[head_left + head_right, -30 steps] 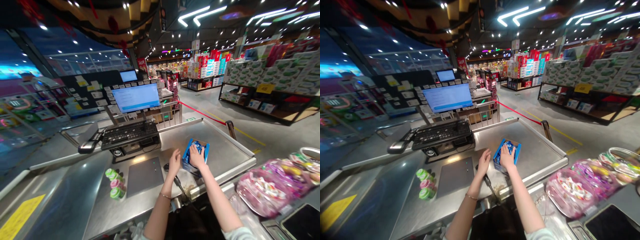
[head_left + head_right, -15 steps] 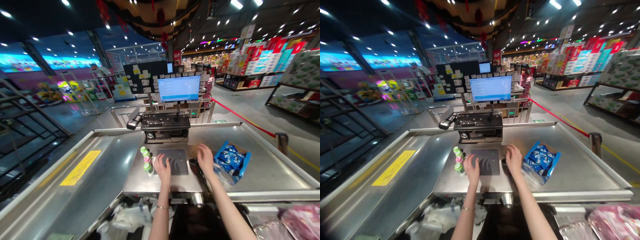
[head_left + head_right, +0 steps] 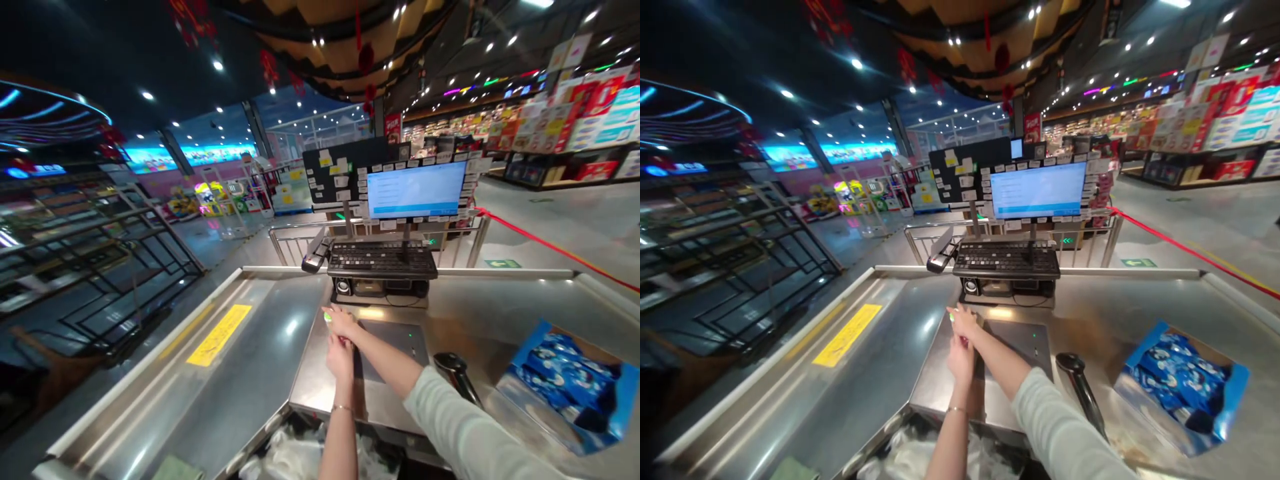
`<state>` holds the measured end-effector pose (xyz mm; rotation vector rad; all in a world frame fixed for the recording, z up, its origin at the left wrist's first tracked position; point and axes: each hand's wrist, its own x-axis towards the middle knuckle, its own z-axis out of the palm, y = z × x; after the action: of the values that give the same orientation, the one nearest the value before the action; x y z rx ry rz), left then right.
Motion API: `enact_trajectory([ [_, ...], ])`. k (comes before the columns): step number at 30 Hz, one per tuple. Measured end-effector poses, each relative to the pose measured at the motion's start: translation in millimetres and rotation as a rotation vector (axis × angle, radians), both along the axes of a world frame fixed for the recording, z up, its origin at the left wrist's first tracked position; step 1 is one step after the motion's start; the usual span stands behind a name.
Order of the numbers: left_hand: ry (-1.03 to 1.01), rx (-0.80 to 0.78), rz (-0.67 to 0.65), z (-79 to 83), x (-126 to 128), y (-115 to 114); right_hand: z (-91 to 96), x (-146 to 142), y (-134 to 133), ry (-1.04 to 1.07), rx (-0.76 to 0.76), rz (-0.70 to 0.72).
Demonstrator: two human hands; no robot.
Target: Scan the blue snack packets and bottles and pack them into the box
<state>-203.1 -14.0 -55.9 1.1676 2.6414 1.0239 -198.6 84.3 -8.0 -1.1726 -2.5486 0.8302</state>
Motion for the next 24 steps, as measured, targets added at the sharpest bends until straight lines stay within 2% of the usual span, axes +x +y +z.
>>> enact_trajectory([
  [3,0.016,-0.001,0.012,-11.4,-5,1,-9.7,-19,9,0.002,-0.086,0.024],
  [7,0.040,-0.075,0.009,-17.0,-9,4,-22.9,-21,18,0.034,-0.181,0.000],
  [11,0.040,-0.123,-0.019,-7.3,-7,0,-26.7,-7,21,0.125,-0.242,-0.117],
  [14,0.056,-0.159,-0.025,6.0,-7,-8,-24.1,17,16,0.238,-0.262,-0.256],
  [17,0.051,-0.175,-0.033,18.6,-8,-15,-19.8,60,3,0.396,-0.233,-0.372],
  [20,-0.005,-0.114,0.018,29.8,2,-15,-13.9,125,-16,0.577,-0.140,-0.468],
  [22,-0.046,-0.019,-0.007,38.1,21,-9,-7.6,179,-27,0.676,-0.068,-0.544],
  [24,-0.106,0.098,-0.105,47.2,50,-1,1.2,240,-34,0.760,0.021,-0.636],
])
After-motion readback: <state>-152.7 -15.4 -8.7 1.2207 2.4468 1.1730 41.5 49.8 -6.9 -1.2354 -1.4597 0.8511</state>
